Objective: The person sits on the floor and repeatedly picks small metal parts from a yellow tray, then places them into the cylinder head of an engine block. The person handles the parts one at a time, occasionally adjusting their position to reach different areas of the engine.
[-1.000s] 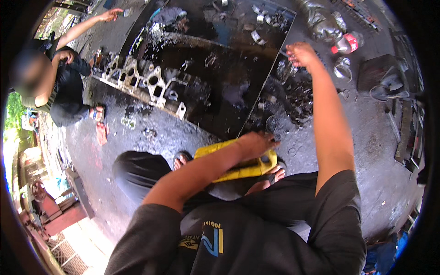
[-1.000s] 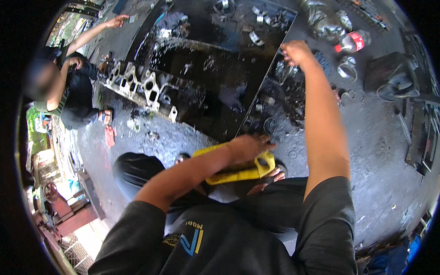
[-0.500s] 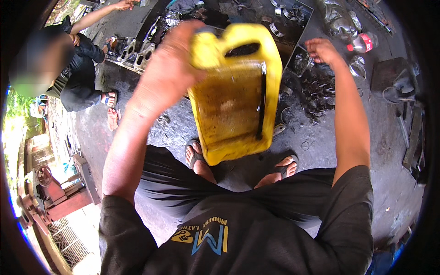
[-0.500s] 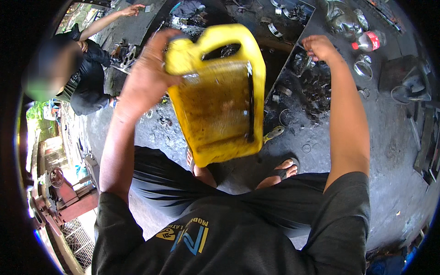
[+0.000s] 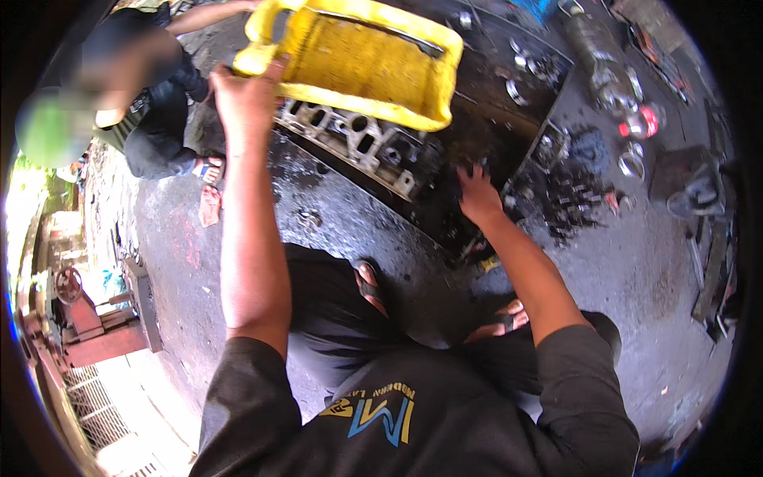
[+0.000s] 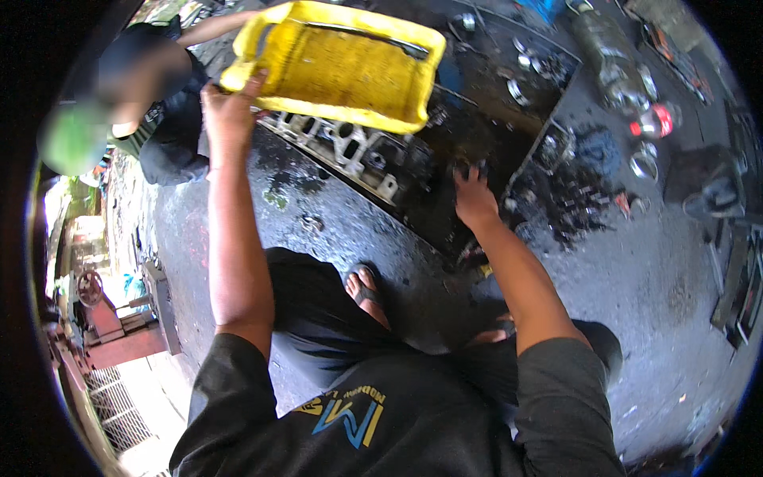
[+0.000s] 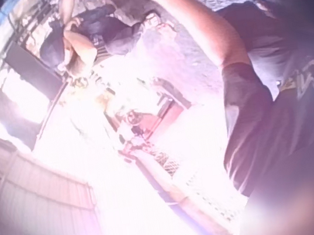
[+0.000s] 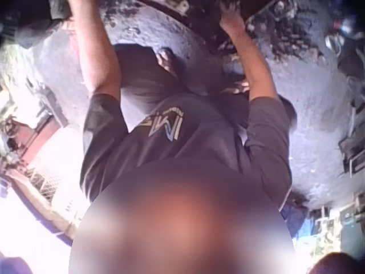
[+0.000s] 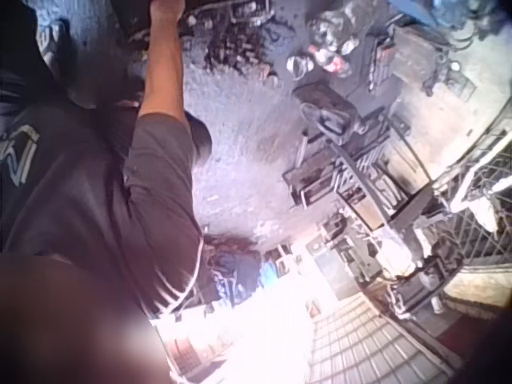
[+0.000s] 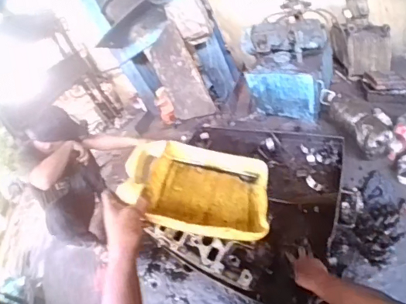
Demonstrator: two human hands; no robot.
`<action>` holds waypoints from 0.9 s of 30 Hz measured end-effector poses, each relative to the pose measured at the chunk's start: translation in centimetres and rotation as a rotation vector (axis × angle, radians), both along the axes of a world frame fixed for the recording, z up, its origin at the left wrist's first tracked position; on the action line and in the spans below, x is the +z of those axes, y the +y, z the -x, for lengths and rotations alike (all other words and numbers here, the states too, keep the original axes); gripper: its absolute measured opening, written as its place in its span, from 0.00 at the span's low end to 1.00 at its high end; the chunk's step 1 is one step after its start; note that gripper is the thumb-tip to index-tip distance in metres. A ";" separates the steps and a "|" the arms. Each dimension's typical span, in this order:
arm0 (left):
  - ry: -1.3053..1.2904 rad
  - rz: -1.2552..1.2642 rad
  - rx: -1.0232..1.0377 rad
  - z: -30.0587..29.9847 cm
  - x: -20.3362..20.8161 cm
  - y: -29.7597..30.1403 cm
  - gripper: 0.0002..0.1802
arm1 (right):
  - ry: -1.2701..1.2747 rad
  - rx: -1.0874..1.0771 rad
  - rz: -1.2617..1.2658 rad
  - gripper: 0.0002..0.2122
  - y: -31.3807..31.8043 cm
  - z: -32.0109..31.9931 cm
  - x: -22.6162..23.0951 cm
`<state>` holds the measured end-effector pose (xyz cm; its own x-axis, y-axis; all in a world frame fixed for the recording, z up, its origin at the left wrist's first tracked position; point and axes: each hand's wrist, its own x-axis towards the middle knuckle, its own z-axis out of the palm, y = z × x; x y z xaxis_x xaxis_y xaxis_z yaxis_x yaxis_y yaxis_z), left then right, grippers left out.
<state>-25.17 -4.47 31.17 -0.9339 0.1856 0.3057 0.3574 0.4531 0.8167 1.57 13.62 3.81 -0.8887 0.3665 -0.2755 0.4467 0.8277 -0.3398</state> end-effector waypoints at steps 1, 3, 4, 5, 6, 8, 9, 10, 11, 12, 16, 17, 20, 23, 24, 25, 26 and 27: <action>0.032 0.002 0.010 0.2 -0.5 -0.1 0.31 | -0.025 0.096 0.041 0.37 -0.6 -0.2 -0.3; -0.009 -0.027 0.006 0.4 -1.1 -0.1 0.32 | 0.037 0.214 -0.030 0.36 -1.6 -0.9 -0.6; -0.015 -0.059 -0.005 0.4 -1.4 -0.1 0.33 | 0.065 0.201 0.010 0.35 -1.5 -1.0 -0.6; -0.037 -0.048 0.002 0.5 -1.8 -0.1 0.35 | 0.046 0.138 0.005 0.34 -1.1 -1.0 -0.5; -0.072 -0.049 0.008 0.6 -2.1 0.0 0.37 | 0.015 0.088 0.023 0.33 -0.7 -0.8 -0.3; -0.059 -0.112 -0.008 0.5 -3.2 0.1 0.41 | 0.014 -0.129 0.133 0.30 1.5 0.5 0.9; 0.052 -0.056 0.002 1.1 -3.4 0.4 0.44 | -0.029 -0.255 0.197 0.29 2.5 1.5 1.8; 0.125 -0.044 -0.007 1.2 -3.9 0.5 0.43 | 0.024 -0.291 0.243 0.28 4.1 2.1 3.2; 0.108 -0.059 -0.017 1.4 -4.3 0.4 0.42 | 0.038 -0.352 0.266 0.26 6.4 2.6 5.2; 0.088 -0.073 -0.030 1.5 -4.7 0.5 0.42 | 0.026 -0.374 0.358 0.29 8.6 3.2 7.4; 0.074 -0.054 0.007 1.4 -5.5 1.4 0.42 | 0.178 -0.345 0.388 0.26 12.7 4.8 17.8; 0.046 -0.071 -0.005 1.3 -5.3 1.9 0.43 | 0.236 -0.361 0.399 0.23 12.6 5.2 20.2; 0.041 -0.059 -0.025 0.0 -5.1 3.3 0.41 | 0.487 -0.317 0.575 0.22 10.8 5.8 25.0; 0.042 -0.120 -0.128 -1.7 -4.9 4.8 0.36 | 0.525 -0.325 0.643 0.27 8.7 8.1 25.1; -0.056 -0.152 -0.152 -2.4 -4.8 5.0 0.36 | 0.520 -0.346 0.580 0.28 8.0 9.1 24.1; -0.154 -0.184 -0.173 -3.3 -4.8 5.2 0.36 | 0.549 -0.410 0.506 0.29 7.0 10.2 22.8; -0.215 -0.240 -0.213 -4.1 -4.8 5.5 0.36 | 0.562 -0.481 0.419 0.29 6.2 10.9 21.6; -0.318 -0.266 -0.236 -4.9 -4.8 6.0 0.35 | 0.611 -0.479 0.405 0.29 5.7 11.2 20.4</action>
<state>-20.22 1.57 26.40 -0.9306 0.3578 0.0771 0.1387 0.1499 0.9789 -9.63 19.33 24.25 -0.6989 0.7152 0.0089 0.3589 0.3614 -0.8606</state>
